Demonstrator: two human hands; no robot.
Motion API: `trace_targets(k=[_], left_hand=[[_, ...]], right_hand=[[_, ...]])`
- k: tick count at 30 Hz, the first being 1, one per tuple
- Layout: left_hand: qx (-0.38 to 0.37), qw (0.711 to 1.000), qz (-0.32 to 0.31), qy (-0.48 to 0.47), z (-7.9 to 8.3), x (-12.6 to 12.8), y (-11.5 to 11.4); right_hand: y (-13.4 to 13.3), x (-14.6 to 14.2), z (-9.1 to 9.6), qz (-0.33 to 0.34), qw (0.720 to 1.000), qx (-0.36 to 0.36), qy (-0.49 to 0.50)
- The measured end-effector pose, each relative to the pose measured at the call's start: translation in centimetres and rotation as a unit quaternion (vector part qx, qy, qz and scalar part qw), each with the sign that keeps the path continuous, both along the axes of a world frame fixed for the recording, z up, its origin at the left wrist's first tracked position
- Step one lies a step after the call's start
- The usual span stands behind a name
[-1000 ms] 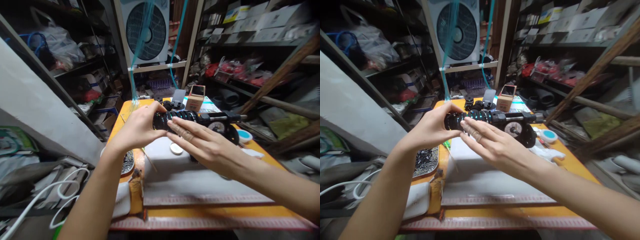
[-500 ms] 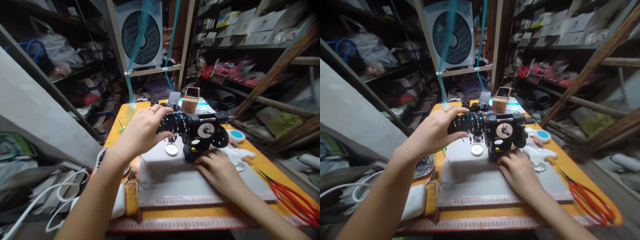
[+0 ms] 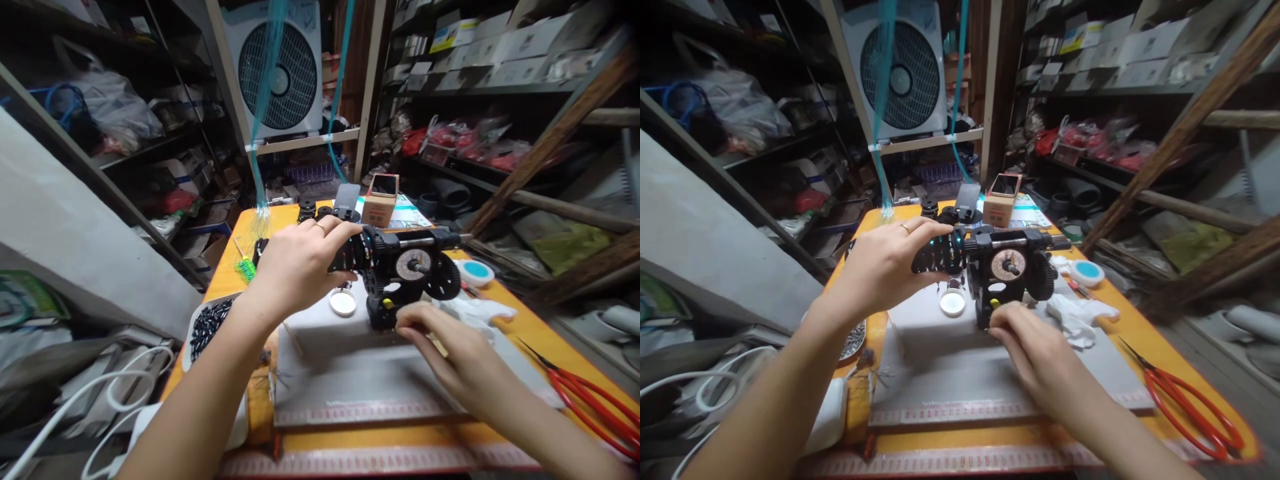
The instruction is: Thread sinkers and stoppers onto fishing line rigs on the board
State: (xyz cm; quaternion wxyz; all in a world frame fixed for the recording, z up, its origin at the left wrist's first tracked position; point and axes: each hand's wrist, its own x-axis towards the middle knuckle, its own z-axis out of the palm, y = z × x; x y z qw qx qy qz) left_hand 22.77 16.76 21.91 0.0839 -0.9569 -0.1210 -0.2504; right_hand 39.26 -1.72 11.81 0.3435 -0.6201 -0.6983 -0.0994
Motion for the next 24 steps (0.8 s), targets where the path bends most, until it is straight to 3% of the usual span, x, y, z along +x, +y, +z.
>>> trace_targets(k=[5, 11, 19, 24], left_hand=[[-0.085, 0.996, 0.001, 0.021, 0.8, 0.0, 0.4], [-0.137, 0.99, 0.013, 0.018, 1.4, 0.0, 0.3], [-0.263, 0.962, -0.018, 0.064, 2.9, 0.5, 1.8], [-0.273, 0.96, -0.022, 0.062, 2.9, 0.5, 1.9]], right_hand=[[1.5, 0.2, 5.0, 0.007, 0.995, 0.102, 0.002], [4.2, 0.1, 8.4, -0.042, 0.976, 0.211, -0.018], [6.5, -0.4, 10.0, -0.015, 0.969, 0.224, -0.108], [6.8, -0.3, 10.1, -0.014, 0.968, 0.218, -0.12]])
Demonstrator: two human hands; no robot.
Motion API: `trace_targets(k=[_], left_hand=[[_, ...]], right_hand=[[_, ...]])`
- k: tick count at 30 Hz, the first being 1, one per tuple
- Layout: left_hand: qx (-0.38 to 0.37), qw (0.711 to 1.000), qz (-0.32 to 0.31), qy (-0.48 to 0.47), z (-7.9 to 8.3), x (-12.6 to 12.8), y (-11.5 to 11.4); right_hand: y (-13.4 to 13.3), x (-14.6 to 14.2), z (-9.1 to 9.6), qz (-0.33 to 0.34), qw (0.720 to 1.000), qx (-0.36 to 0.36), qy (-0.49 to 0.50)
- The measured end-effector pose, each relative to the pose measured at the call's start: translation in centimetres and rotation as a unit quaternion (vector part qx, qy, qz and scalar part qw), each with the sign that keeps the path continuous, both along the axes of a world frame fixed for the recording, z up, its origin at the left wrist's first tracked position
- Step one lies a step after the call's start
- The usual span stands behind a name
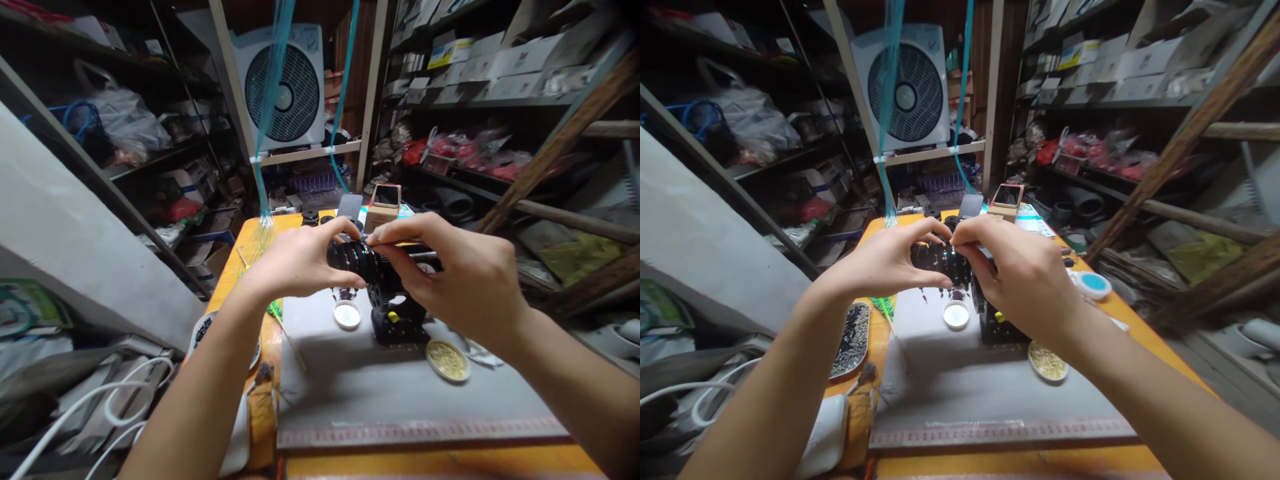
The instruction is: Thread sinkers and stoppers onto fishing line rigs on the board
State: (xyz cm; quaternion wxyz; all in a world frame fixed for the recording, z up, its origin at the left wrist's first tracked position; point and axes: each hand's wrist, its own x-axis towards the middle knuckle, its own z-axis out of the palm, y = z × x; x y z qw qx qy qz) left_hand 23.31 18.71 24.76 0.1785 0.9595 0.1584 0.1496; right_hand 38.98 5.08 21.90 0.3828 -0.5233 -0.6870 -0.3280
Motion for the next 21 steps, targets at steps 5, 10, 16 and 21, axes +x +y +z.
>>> trace_targets(k=[5, 10, 16, 21], left_hand=[[0.003, 1.0, -0.002, -0.001, -0.1, 0.0, -0.1], [-0.001, 1.0, 0.003, 0.003, -0.1, -0.1, -0.2], [0.008, 1.0, 0.002, 0.011, 0.0, -0.2, -0.3], [0.007, 1.0, -0.001, 0.006, 0.1, -0.2, -0.2]], right_hand=[[0.4, 0.3, 0.0, 0.014, 0.999, -0.01, -0.028], [0.4, 0.9, 0.0, 0.034, 0.997, -0.051, -0.04], [0.1, 1.5, 0.4, 0.052, 0.994, -0.078, -0.047], [0.0, 1.6, 0.3, 0.054, 0.993, -0.082, -0.063]])
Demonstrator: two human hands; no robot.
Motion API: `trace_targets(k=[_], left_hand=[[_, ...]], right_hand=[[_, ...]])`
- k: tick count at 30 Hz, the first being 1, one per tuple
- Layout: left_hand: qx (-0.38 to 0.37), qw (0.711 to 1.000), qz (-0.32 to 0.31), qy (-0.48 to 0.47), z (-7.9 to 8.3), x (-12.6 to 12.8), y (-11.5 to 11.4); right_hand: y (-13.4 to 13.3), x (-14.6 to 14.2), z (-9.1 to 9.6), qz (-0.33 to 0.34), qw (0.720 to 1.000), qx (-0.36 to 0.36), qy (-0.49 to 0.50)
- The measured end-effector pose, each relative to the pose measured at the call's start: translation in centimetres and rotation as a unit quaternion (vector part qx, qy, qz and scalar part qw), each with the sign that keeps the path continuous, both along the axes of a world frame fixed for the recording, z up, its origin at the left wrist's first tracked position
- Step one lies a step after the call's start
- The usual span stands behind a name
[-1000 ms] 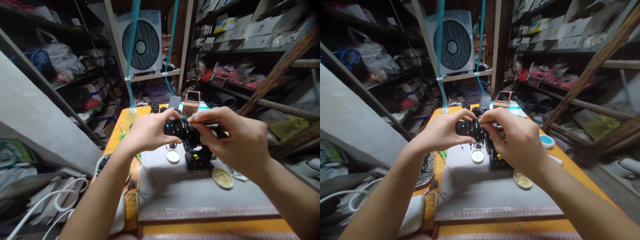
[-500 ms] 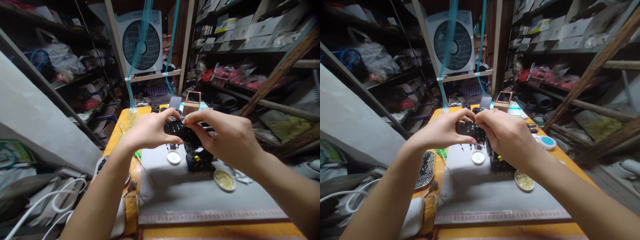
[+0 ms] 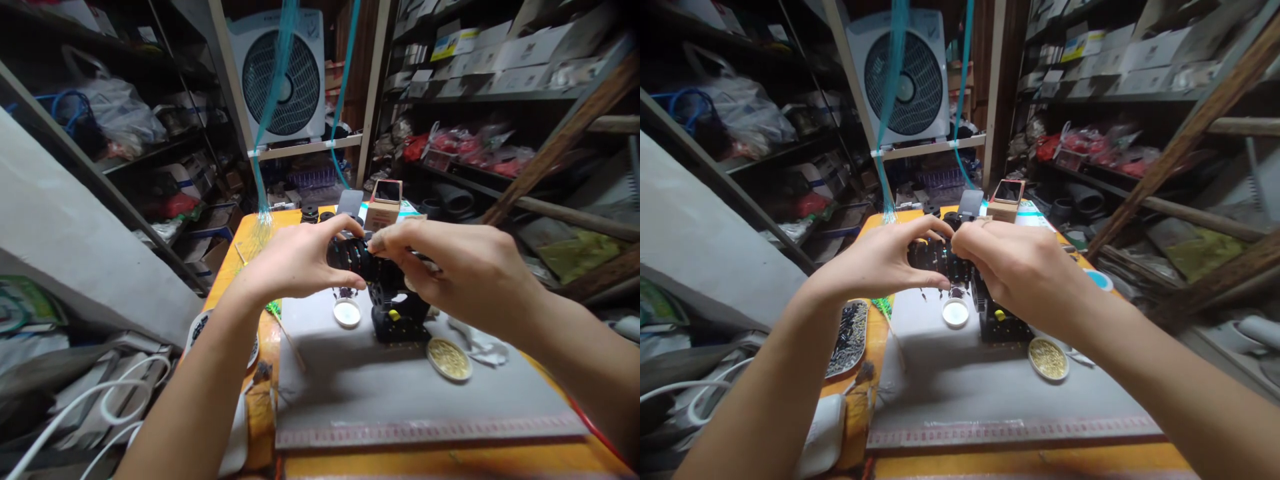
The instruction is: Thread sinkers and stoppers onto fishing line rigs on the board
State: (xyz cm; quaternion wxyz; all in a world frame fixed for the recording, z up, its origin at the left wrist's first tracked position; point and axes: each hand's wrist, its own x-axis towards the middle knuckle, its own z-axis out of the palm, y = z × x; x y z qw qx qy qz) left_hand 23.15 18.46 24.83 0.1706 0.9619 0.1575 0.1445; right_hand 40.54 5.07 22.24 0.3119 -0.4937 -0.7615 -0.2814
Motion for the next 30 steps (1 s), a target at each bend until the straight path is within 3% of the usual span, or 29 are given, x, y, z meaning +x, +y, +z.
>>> trace_targets(k=[6, 15, 22, 25, 27, 30], left_hand=[[-0.017, 1.0, -0.008, -0.004, -0.1, 0.0, 0.1], [-0.18, 0.981, -0.02, -0.066, -0.2, -0.1, 1.2], [-0.206, 0.968, -0.048, -0.134, -0.6, 0.5, 1.6], [-0.134, 0.966, -0.057, -0.212, -0.6, -0.2, 0.9], [-0.03, 0.967, -0.06, -0.246, -0.7, -1.2, 0.0], [0.125, 0.966, -0.08, -0.213, -1.7, -2.8, -1.3]], right_hand=[[-0.2, -0.1, -0.7, 0.014, 0.999, 0.012, -0.05], [-0.7, -0.3, -2.0, 0.051, 0.988, 0.061, -0.134], [-2.1, 0.1, -4.2, -0.01, 0.98, 0.021, -0.198], [-3.5, 0.2, -5.1, -0.036, 0.982, -0.05, -0.179], [-4.7, 0.3, -5.7, -0.034, 0.989, -0.071, -0.127], [-6.7, 0.7, -6.9, -0.046, 0.995, -0.071, -0.045]])
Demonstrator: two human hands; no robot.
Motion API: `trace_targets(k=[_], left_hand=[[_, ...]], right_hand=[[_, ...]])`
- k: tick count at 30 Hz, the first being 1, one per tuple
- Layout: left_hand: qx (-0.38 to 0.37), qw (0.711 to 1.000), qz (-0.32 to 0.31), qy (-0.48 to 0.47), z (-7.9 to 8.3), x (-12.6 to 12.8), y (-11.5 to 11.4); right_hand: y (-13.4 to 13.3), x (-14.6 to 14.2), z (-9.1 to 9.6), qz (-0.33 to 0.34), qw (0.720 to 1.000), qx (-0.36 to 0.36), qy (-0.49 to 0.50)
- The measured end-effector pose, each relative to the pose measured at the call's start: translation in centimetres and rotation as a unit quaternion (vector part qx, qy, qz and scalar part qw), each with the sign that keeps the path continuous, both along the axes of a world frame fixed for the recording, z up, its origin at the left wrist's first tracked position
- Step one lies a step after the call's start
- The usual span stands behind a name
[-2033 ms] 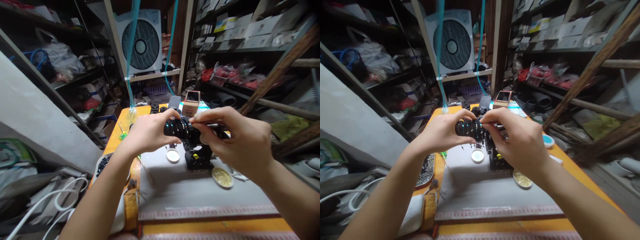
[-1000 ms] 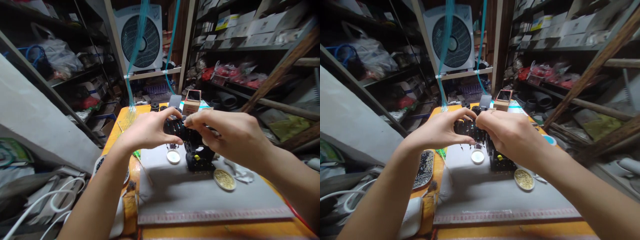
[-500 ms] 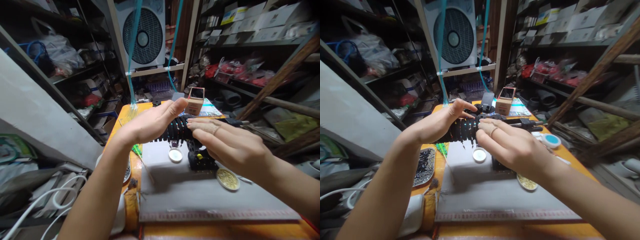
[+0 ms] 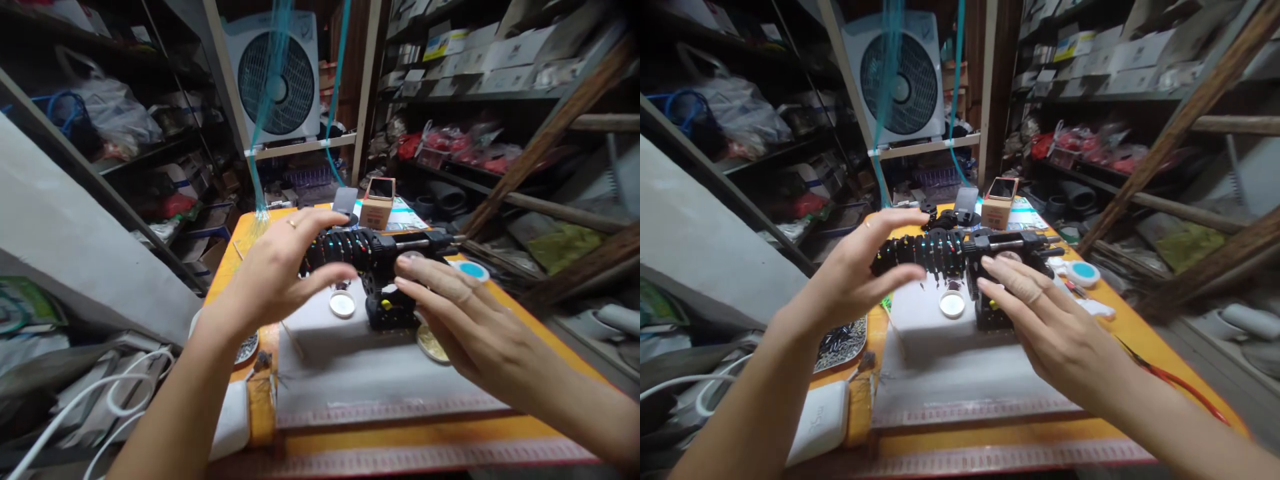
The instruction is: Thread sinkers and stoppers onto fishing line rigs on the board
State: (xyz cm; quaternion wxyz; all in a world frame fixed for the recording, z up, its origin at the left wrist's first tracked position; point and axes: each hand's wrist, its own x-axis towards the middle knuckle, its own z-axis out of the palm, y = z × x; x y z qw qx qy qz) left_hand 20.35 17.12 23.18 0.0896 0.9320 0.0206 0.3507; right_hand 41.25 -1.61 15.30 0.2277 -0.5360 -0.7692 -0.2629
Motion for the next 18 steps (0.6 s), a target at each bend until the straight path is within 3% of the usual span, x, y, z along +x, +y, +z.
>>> trace_targets(k=[5, 8, 13, 18], left_hand=[[0.225, 0.967, 0.094, 0.074, -2.8, -0.6, -0.4], [0.288, 0.947, 0.125, 0.065, -3.5, 0.2, 0.1], [0.221, 0.954, 0.156, 0.13, -1.9, 1.1, 0.7], [0.083, 0.961, 0.124, 0.231, 0.7, 1.4, 1.4]], right_hand=[[-2.4, 0.1, -2.1, -0.046, 0.999, -0.023, 0.019], [-2.9, 0.3, -2.8, -0.057, 0.995, -0.046, 0.073], [-3.0, 1.4, -4.2, -0.079, 0.983, -0.124, 0.108], [-3.0, 1.5, -5.4, -0.102, 0.972, -0.174, 0.118]])
